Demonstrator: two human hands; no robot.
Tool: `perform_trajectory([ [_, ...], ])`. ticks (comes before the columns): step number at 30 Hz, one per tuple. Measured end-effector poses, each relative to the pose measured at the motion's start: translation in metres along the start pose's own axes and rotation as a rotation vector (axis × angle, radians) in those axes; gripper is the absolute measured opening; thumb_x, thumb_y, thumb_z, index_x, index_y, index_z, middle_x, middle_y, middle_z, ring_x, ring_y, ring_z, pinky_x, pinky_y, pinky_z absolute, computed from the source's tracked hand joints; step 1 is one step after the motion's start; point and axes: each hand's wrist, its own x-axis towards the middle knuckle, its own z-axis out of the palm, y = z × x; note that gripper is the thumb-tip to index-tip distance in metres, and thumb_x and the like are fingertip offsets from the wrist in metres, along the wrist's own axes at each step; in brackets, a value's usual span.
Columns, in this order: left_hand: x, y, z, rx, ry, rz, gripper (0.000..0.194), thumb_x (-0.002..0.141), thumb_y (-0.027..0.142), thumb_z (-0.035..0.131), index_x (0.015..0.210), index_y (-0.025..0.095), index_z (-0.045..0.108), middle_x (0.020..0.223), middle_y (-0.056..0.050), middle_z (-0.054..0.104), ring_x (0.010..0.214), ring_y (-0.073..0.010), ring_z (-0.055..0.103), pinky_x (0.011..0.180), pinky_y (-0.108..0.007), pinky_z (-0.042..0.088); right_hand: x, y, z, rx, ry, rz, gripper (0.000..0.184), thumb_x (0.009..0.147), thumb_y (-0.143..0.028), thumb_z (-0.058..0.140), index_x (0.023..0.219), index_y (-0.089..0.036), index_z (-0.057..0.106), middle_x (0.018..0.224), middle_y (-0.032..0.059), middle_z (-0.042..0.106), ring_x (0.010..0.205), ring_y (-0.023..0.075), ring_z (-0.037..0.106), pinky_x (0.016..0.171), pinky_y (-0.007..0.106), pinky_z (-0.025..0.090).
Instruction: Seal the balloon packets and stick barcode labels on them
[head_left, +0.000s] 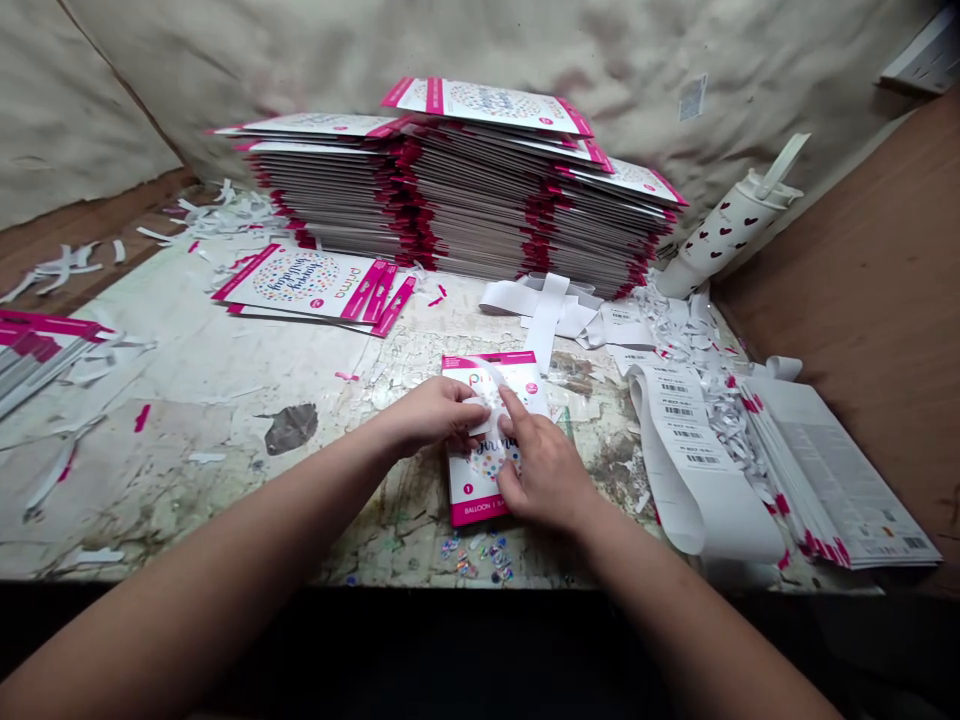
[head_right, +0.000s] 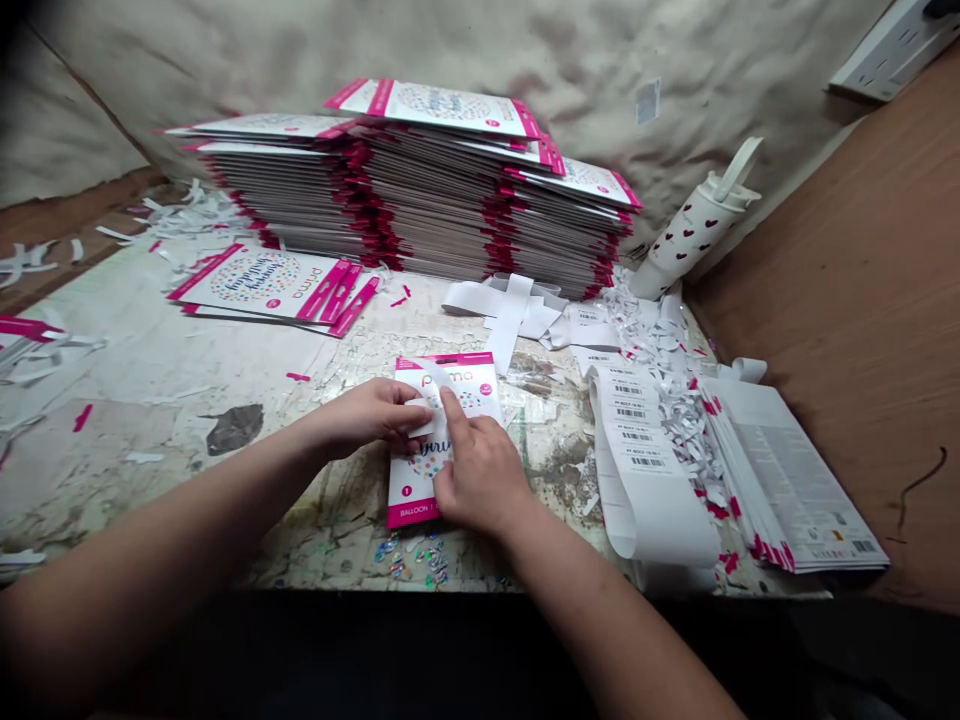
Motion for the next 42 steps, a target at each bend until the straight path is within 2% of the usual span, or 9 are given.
perform_trajectory([
  [5,0.016,-0.006,0.007,0.123,0.041,-0.009,0.007,0.063,0.017,0.058,0.058,0.015,0.055,0.046,0.000,0.057,0.042,-0.0124,0.055,0.043,-0.022,0.044,-0.007,0.011,-0.011,0.047,-0.115,-0.099,0.084,0.067,-0.014,0.045,0.144,-0.010,0.012,0.115,0.0109,0.062,0.106,0.0239,0.053,0.104,0.043,0.032],
  [14,0.021,-0.003,0.009,0.198,0.020,-0.049,0.003,0.065,0.017,0.054,0.063,0.016,0.053,0.045,0.000,0.058,0.042,-0.0140,0.057,0.045,-0.024,0.047,-0.013,0.034,-0.014,0.095,-0.168,-0.138,0.080,0.068,-0.015,0.041,0.143,-0.009,0.015,0.128,0.0127,0.054,0.116,0.0205,0.050,0.109,0.046,0.026],
  [23,0.029,0.002,0.015,0.352,-0.060,-0.040,0.016,0.069,0.025,0.049,0.063,0.014,0.058,0.046,-0.001,0.058,0.042,-0.0146,0.057,0.040,-0.021,0.041,-0.012,0.035,-0.012,0.125,-0.150,-0.113,0.081,0.066,-0.014,0.043,0.143,-0.012,0.017,0.124,0.0116,0.057,0.111,0.0237,0.054,0.104,0.047,0.033],
  [27,0.030,0.006,0.015,0.412,-0.067,-0.043,0.021,0.071,0.022,0.040,0.067,0.013,0.059,0.050,-0.004,0.060,0.044,-0.0173,0.059,0.043,-0.025,0.044,-0.015,0.036,-0.010,0.184,-0.074,-0.116,0.085,0.065,-0.011,0.046,0.143,-0.018,0.015,0.137,0.0090,0.044,0.116,0.0223,0.050,0.097,0.038,0.043],
  [30,0.022,0.003,0.016,0.502,-0.011,0.016,0.021,0.071,0.021,0.042,0.070,0.013,0.061,0.058,-0.006,0.063,0.053,-0.0201,0.062,0.050,-0.030,0.049,-0.016,0.034,-0.007,0.148,-0.056,-0.156,0.087,0.065,-0.009,0.047,0.144,-0.022,0.014,0.134,0.0063,0.048,0.113,0.0221,0.052,0.104,0.041,0.036],
  [32,0.008,-0.005,0.020,0.564,0.075,0.110,0.022,0.073,0.021,0.043,0.079,0.014,0.064,0.075,-0.009,0.067,0.073,-0.0233,0.064,0.068,-0.035,0.051,-0.017,0.032,-0.005,0.134,-0.063,-0.140,0.088,0.065,-0.008,0.047,0.144,-0.022,0.012,0.127,0.0061,0.054,0.109,0.0222,0.054,0.104,0.043,0.036],
  [35,-0.016,-0.029,0.034,0.789,0.365,0.425,0.036,0.080,0.020,0.040,0.109,0.013,0.059,0.115,-0.015,0.059,0.112,-0.0278,0.051,0.096,-0.044,0.040,-0.018,0.031,-0.003,0.164,-0.058,-0.122,0.089,0.065,-0.007,0.047,0.145,-0.024,0.010,0.128,0.0060,0.053,0.110,0.0222,0.054,0.103,0.044,0.036],
  [37,-0.028,-0.047,0.048,1.005,0.524,0.575,0.044,0.086,0.024,0.037,0.124,0.007,0.050,0.132,-0.021,0.046,0.125,-0.0315,0.039,0.102,-0.048,0.033,-0.019,0.032,-0.004,0.211,-0.064,-0.108,0.089,0.066,-0.006,0.047,0.144,-0.026,0.012,0.127,0.0058,0.054,0.110,0.0214,0.054,0.102,0.044,0.037],
  [42,-0.032,-0.071,0.070,1.254,0.515,0.488,0.061,0.086,0.047,0.043,0.132,0.007,0.043,0.139,-0.027,0.036,0.130,-0.0403,0.029,0.102,-0.053,0.030,-0.012,0.040,-0.018,0.557,-0.007,0.022,0.070,0.070,-0.010,0.055,0.133,-0.031,0.036,0.133,0.0055,0.047,0.110,0.0195,0.054,0.090,0.036,0.047],
])
